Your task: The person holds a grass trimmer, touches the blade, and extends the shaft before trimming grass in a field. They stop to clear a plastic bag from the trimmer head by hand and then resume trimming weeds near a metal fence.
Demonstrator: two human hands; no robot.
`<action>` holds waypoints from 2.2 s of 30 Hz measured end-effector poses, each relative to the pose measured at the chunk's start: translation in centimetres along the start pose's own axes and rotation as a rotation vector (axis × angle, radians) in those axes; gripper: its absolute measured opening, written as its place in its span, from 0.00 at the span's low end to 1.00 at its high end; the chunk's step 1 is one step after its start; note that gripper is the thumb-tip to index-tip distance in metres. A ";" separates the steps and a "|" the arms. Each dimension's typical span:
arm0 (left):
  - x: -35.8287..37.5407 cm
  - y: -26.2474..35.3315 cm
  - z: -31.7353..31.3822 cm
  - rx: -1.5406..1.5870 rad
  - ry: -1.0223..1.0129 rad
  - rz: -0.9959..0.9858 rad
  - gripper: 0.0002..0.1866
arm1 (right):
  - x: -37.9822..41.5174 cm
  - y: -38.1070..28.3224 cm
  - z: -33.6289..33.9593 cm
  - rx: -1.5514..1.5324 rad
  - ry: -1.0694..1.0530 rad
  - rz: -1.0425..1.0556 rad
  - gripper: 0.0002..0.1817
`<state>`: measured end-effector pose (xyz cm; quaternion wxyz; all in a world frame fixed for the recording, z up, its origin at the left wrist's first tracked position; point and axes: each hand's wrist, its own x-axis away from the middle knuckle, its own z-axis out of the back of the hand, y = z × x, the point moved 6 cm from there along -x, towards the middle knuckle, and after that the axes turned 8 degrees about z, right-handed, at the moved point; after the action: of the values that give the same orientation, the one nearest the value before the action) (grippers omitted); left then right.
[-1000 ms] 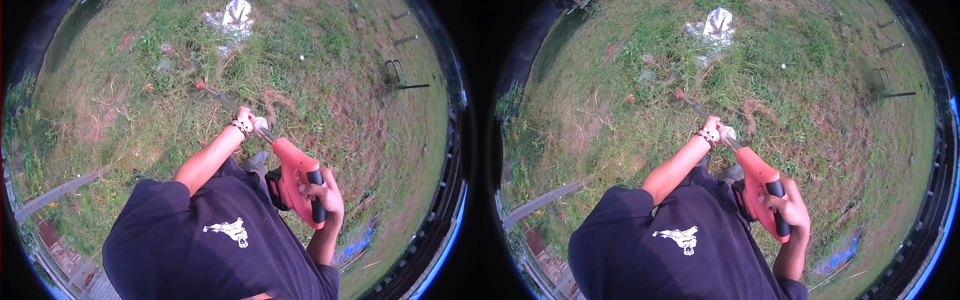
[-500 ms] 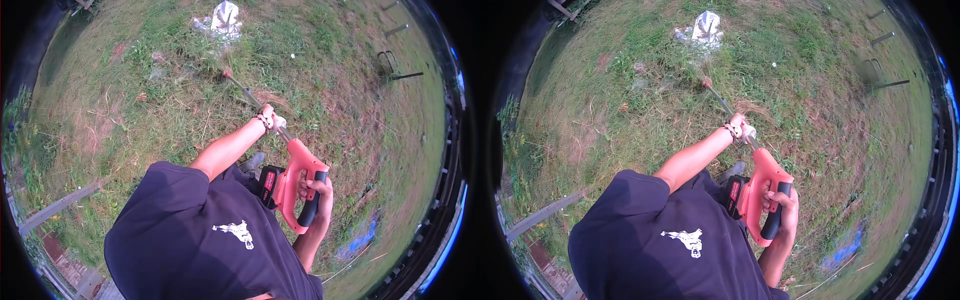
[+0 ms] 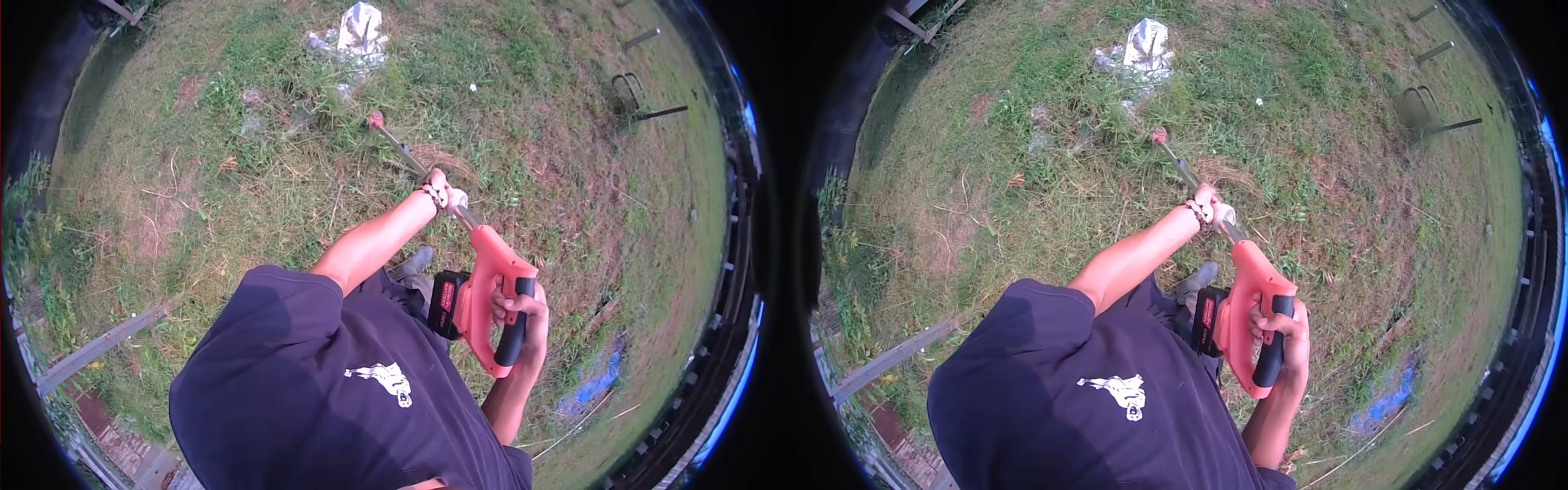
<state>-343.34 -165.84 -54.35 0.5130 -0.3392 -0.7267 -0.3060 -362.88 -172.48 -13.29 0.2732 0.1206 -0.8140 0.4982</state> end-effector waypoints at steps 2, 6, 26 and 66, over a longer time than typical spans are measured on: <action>7.8 2.2 3.6 0.050 0.088 0.036 0.10 | -0.9 1.2 0.2 -0.074 -0.030 -0.063 0.21; 2.5 6.6 13.8 0.183 0.081 0.014 0.09 | -3.4 2.9 -2.0 -0.111 -0.168 -0.147 0.20; -4.6 9.1 13.6 0.102 0.156 0.004 0.14 | -4.7 3.7 -4.1 0.046 -0.212 -0.090 0.17; 3.1 1.1 -2.7 -0.136 -0.129 0.025 0.12 | 0.5 0.8 0.3 0.128 0.038 0.171 0.19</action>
<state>-341.79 -166.79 -50.56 0.4447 -0.4014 -0.7316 -0.3255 -363.76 -172.28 -13.70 0.2368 0.0587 -0.7826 0.5727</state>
